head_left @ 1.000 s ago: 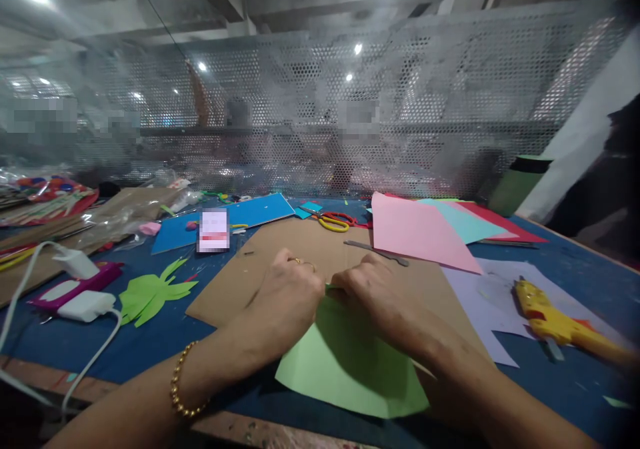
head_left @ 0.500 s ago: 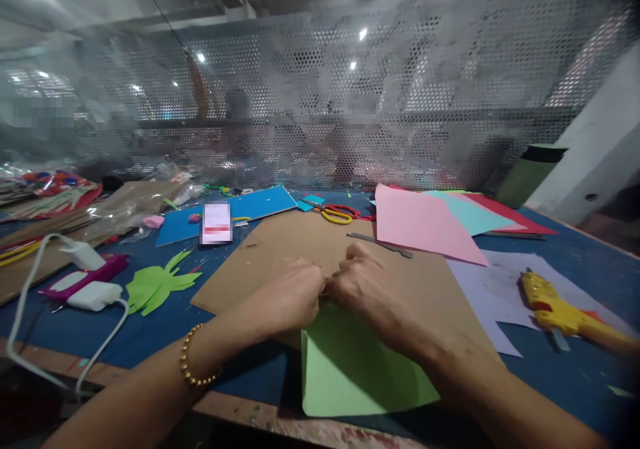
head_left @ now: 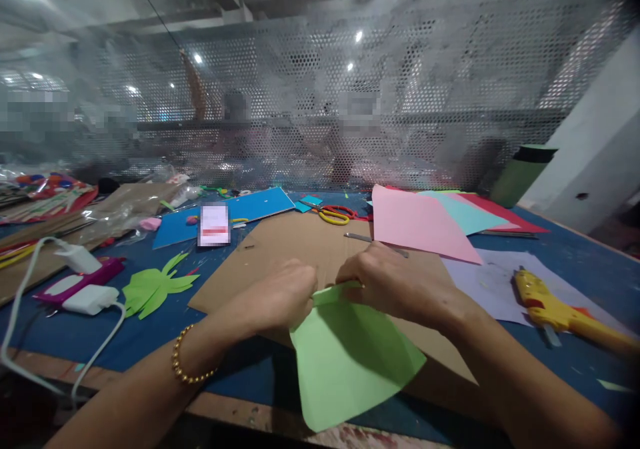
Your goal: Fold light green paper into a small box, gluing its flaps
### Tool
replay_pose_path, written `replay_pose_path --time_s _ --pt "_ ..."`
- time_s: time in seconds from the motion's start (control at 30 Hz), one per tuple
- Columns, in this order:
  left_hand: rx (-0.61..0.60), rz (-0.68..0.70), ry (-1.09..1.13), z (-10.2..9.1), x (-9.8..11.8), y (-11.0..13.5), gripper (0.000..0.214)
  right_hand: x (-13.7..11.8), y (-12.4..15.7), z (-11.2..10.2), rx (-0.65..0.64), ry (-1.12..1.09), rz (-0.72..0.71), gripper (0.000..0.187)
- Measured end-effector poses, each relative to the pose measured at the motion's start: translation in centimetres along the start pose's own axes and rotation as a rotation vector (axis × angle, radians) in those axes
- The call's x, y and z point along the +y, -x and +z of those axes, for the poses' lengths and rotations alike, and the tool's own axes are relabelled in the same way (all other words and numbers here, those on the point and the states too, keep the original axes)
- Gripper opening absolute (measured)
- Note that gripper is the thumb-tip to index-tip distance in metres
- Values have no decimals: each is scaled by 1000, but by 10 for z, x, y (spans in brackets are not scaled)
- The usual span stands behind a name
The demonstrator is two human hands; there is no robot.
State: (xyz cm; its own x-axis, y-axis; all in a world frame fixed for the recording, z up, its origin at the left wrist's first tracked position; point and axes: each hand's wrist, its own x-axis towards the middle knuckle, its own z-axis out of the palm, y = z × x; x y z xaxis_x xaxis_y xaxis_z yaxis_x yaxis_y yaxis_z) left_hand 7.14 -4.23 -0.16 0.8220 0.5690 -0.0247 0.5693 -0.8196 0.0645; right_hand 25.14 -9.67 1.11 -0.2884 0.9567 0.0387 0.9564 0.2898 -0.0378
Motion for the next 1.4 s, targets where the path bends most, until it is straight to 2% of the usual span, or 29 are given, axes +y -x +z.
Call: replay_pose_path --time_s 0.27,0.47,0.67,0.8,0.97,1.13,1.4 --pt "-35 43 -60 2 5 3 19 -12 0 10 -13 113 -69 23" --pt "-22 71 -2 5 11 3 23 -21 -5 14 -11 169 -155 19" --pt "92 140 -103 21 12 -1 30 -21 -4 18 20 190 -146 25" --pt "51 103 -110 13 11 3 31 -17 -2 20 29 190 -151 23" --pt "-22 97 -145 -2 7 10 34 -13 -1 18 22 211 -85 20" --pt "-15 186 -191 1 6 10 36 -16 0 15 5 218 -53 20" --pt "-16 90 -211 -5 -1 11 35 -15 3 9 3 208 -28 21"
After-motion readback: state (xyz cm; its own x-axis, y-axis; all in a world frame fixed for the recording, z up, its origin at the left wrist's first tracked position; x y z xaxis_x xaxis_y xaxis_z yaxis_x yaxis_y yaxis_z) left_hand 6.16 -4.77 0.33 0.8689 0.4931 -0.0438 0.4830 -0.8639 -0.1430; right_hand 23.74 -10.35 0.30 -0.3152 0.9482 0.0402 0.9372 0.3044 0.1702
